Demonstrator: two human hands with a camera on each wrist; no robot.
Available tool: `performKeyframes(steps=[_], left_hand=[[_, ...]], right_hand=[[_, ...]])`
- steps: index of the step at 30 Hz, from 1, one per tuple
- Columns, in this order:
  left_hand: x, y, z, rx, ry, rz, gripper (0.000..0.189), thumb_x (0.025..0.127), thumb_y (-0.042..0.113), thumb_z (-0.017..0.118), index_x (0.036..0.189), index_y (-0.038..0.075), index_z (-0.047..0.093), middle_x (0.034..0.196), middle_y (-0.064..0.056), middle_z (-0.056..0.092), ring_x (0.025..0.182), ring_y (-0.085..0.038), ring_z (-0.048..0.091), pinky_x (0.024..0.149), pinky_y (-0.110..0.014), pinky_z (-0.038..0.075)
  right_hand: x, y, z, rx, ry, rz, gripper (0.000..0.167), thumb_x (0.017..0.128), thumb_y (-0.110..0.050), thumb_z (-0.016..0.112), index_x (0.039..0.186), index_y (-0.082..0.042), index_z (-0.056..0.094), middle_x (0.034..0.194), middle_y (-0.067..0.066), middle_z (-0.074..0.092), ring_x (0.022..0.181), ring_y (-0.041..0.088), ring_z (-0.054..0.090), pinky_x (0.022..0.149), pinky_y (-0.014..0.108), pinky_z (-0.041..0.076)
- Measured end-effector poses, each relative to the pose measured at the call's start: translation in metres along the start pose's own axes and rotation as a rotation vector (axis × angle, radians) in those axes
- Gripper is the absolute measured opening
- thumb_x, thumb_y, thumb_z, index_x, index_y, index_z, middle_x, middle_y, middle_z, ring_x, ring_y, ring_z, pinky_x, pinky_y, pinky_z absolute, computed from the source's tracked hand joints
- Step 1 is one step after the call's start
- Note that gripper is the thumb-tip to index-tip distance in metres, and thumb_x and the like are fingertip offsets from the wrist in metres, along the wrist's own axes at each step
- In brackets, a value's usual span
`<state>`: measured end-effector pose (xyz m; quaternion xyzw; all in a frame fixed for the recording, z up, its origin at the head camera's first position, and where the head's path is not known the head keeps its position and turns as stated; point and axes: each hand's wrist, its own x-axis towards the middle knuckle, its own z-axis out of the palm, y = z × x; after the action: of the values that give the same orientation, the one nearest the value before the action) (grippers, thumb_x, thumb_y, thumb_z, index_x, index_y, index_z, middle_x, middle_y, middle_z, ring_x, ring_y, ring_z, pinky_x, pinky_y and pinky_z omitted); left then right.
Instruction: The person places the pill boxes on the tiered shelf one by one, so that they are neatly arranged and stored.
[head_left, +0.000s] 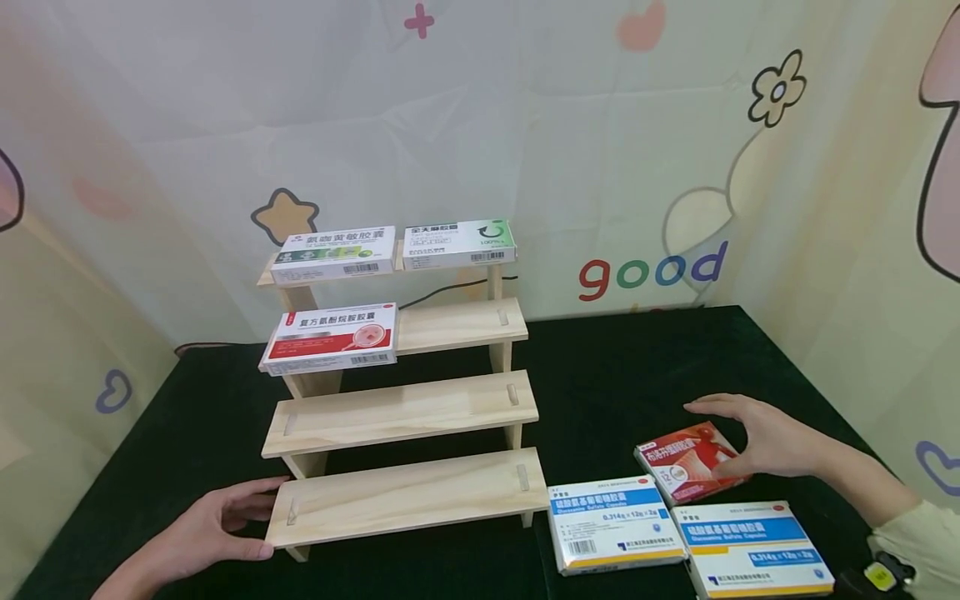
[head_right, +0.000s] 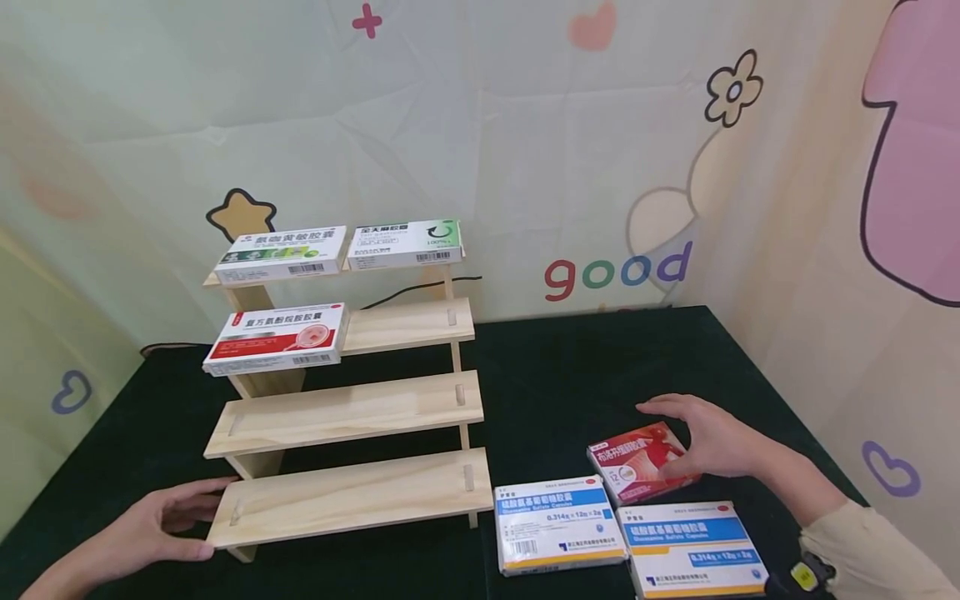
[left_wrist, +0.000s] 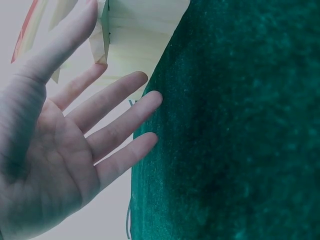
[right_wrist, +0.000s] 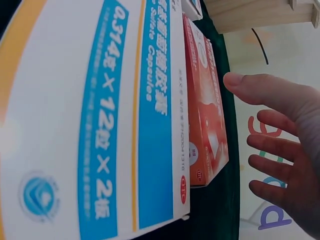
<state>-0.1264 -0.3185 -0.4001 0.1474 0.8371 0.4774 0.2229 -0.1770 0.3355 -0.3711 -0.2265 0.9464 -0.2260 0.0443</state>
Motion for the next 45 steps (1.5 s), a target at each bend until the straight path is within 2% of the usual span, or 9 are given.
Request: performKeyframes(steps=[7,17,24,31,37,39,45], left_hand=[[0.000,0.000,0.000,-0.012,-0.010,0.010,0.067,0.082,0.010,0.066,0.134,-0.012,0.029,0.127,-0.034,0.042,0.105,-0.037,0.054,0.082,-0.055,0.044],[0.000,-0.001,-0.001,-0.012,-0.010,0.010,0.067,0.082,0.010,0.065,0.134,-0.013,0.029,0.126,-0.034,0.042,0.104,-0.035,0.055,0.082,-0.054,0.045],[-0.001,0.000,-0.001,-0.010,-0.009,0.001,0.066,0.083,0.011,0.065,0.133,-0.013,0.030,0.126,-0.033,0.043,0.103,-0.029,0.056,0.082,-0.052,0.045],[-0.001,0.001,-0.001,-0.025,-0.015,0.008,0.066,0.083,0.010,0.065,0.133,-0.014,0.029,0.126,-0.035,0.042,0.104,-0.032,0.055,0.082,-0.054,0.044],[-0.002,-0.001,-0.001,-0.025,-0.016,0.006,0.067,0.083,0.011,0.065,0.134,-0.013,0.029,0.127,-0.035,0.041,0.100,-0.008,0.058,0.083,-0.052,0.045],[-0.003,-0.002,-0.001,-0.028,-0.013,0.004,0.067,0.083,0.012,0.065,0.134,-0.013,0.029,0.127,-0.035,0.040,0.098,-0.004,0.057,0.083,-0.053,0.044],[-0.003,-0.002,-0.001,-0.031,-0.007,-0.004,0.067,0.083,0.013,0.065,0.134,-0.012,0.029,0.127,-0.035,0.041,0.100,-0.011,0.058,0.083,-0.053,0.044]], right_hand=[[0.001,0.002,0.004,0.029,-0.058,-0.028,0.073,0.064,-0.035,0.079,0.124,-0.005,0.050,0.123,0.024,0.046,0.109,0.042,0.042,0.078,0.053,0.046],[-0.001,0.001,0.010,0.030,-0.089,-0.052,0.069,0.065,-0.033,0.079,0.122,-0.006,0.052,0.121,0.021,0.048,0.105,0.037,0.045,0.075,0.047,0.048],[0.000,0.004,0.014,-0.002,-0.107,-0.048,0.070,0.064,-0.033,0.079,0.123,-0.006,0.052,0.122,0.019,0.047,0.105,0.035,0.044,0.074,0.036,0.050],[0.001,0.005,0.018,-0.078,-0.077,-0.028,0.070,0.063,-0.040,0.079,0.120,-0.006,0.055,0.119,0.016,0.049,0.103,0.031,0.047,0.075,0.041,0.049],[0.005,0.001,0.021,-0.138,-0.046,-0.006,0.072,0.062,-0.047,0.077,0.118,-0.007,0.057,0.116,0.015,0.051,0.100,0.028,0.049,0.074,0.041,0.049],[0.005,0.000,0.022,-0.142,-0.043,0.003,0.072,0.062,-0.047,0.077,0.118,-0.007,0.056,0.116,0.015,0.051,0.100,0.028,0.049,0.074,0.041,0.049],[0.005,0.001,0.021,-0.133,-0.049,-0.011,0.071,0.060,-0.038,0.081,0.119,-0.007,0.055,0.116,0.015,0.050,0.100,0.028,0.048,0.076,0.043,0.048]])
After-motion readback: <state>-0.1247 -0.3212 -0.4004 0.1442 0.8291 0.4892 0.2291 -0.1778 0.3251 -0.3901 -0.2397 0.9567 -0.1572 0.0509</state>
